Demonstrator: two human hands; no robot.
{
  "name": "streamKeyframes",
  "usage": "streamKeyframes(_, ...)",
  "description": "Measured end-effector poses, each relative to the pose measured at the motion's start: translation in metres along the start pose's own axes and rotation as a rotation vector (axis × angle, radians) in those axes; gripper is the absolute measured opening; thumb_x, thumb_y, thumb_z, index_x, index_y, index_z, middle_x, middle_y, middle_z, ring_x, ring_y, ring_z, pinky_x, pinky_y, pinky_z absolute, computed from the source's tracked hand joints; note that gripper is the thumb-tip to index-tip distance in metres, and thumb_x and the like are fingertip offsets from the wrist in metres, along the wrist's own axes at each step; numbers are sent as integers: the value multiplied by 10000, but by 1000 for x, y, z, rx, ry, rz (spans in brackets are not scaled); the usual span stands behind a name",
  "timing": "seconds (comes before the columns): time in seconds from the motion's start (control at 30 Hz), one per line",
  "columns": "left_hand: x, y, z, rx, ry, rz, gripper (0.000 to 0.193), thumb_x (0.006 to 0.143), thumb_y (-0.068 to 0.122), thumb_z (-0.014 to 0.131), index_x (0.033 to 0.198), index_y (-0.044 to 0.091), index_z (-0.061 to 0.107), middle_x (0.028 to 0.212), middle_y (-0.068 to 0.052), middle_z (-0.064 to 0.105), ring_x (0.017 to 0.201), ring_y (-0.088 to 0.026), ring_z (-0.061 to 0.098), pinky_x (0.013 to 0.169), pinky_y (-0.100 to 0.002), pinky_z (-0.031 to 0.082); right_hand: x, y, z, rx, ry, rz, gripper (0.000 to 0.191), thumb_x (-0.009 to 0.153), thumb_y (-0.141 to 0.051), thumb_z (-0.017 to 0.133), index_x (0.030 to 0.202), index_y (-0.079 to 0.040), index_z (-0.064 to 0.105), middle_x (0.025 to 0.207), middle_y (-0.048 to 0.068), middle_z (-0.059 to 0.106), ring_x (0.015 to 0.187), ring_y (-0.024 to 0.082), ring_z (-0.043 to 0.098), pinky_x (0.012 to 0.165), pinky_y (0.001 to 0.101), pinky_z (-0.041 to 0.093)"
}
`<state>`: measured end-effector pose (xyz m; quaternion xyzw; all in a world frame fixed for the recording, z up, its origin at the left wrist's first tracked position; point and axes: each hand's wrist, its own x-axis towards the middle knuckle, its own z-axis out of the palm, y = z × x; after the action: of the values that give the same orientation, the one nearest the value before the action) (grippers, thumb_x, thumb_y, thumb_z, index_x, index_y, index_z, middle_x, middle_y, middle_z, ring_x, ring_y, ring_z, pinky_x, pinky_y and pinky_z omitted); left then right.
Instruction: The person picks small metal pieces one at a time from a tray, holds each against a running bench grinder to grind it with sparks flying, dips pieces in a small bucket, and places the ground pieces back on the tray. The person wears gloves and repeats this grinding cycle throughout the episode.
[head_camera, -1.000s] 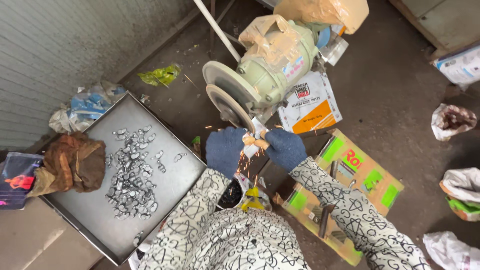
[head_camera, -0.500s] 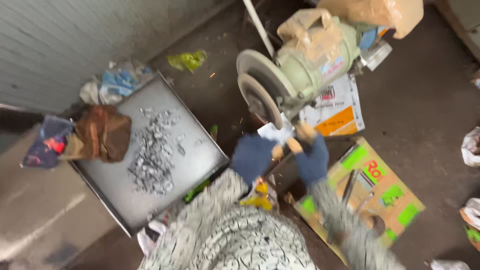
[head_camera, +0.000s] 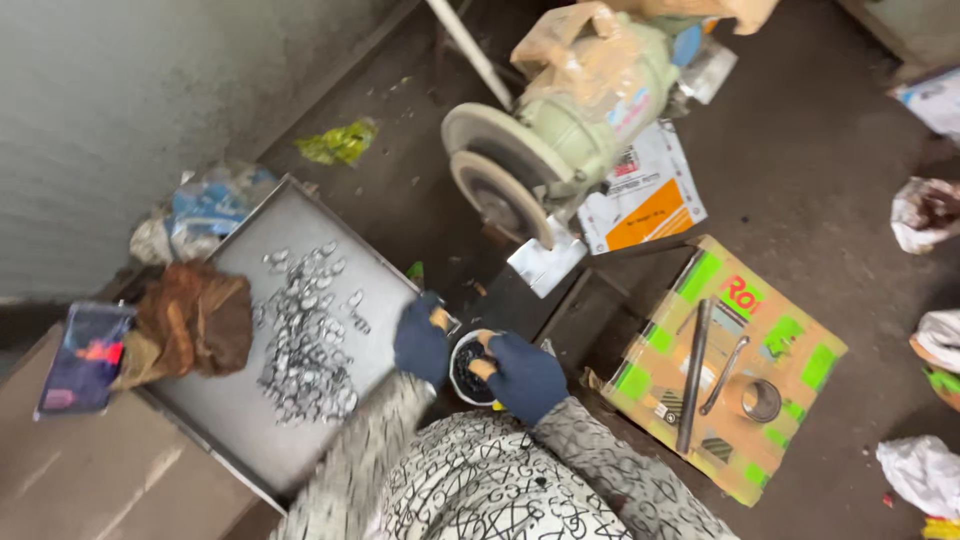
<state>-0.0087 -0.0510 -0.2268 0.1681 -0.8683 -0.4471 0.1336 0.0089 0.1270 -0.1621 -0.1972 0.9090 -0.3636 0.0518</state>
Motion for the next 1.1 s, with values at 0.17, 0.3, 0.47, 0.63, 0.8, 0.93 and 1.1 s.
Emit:
streamKeyframes(0.17,-32,90,16,-625,-16,-397,288,955,138,638,1228,51,669,1145,-103,730,1011,-203,697,872,-325,566,31,-23,-43,-68,131,-43,315,875,-248,762,1155,-108,720,925,107,748,852,318,742,689,404,576)
streamKeyframes(0.3,-25,129,10,-867,-85,-288,246,1019,111,605,1242,32,672,1126,-112,711,994,-165,658,875,-297,540,45,-5,-79,-66,224,-91,281,911,-270,765,1119,-90,707,942,123,734,831,307,749,685,396,582)
streamKeyframes(0.47,-3,135,12,-421,-191,-42,314,971,185,627,1273,105,660,1050,-105,750,920,-226,718,811,-364,550,78,39,-111,-159,111,-109,265,963,-305,721,1126,-96,713,978,134,731,863,329,723,729,401,573)
streamKeyframes(0.63,40,117,16,190,-111,441,300,959,259,675,1227,125,697,896,-123,646,834,-335,634,729,-499,479,89,57,-125,-232,43,-56,346,902,-392,740,1120,-125,708,925,105,725,825,312,719,680,415,554)
streamKeyframes(0.8,62,111,21,346,-162,595,339,844,295,725,1152,153,722,836,-74,629,762,-286,643,663,-464,471,93,54,-124,-325,84,-116,305,893,-407,743,1071,-161,720,874,85,705,801,294,709,644,425,539)
streamKeyframes(0.93,74,109,30,590,-176,648,259,775,228,722,1032,189,721,845,-31,639,804,-251,675,689,-435,493,99,59,-123,-338,79,-150,297,902,-396,738,1061,-146,715,826,82,672,770,292,694,615,429,522)
streamKeyframes(1.1,67,105,39,540,-115,569,191,826,244,716,1006,183,709,836,-45,642,787,-257,673,678,-434,493,117,79,-130,-347,-57,-328,283,909,-402,746,1027,-148,705,817,80,657,753,297,680,621,422,520)
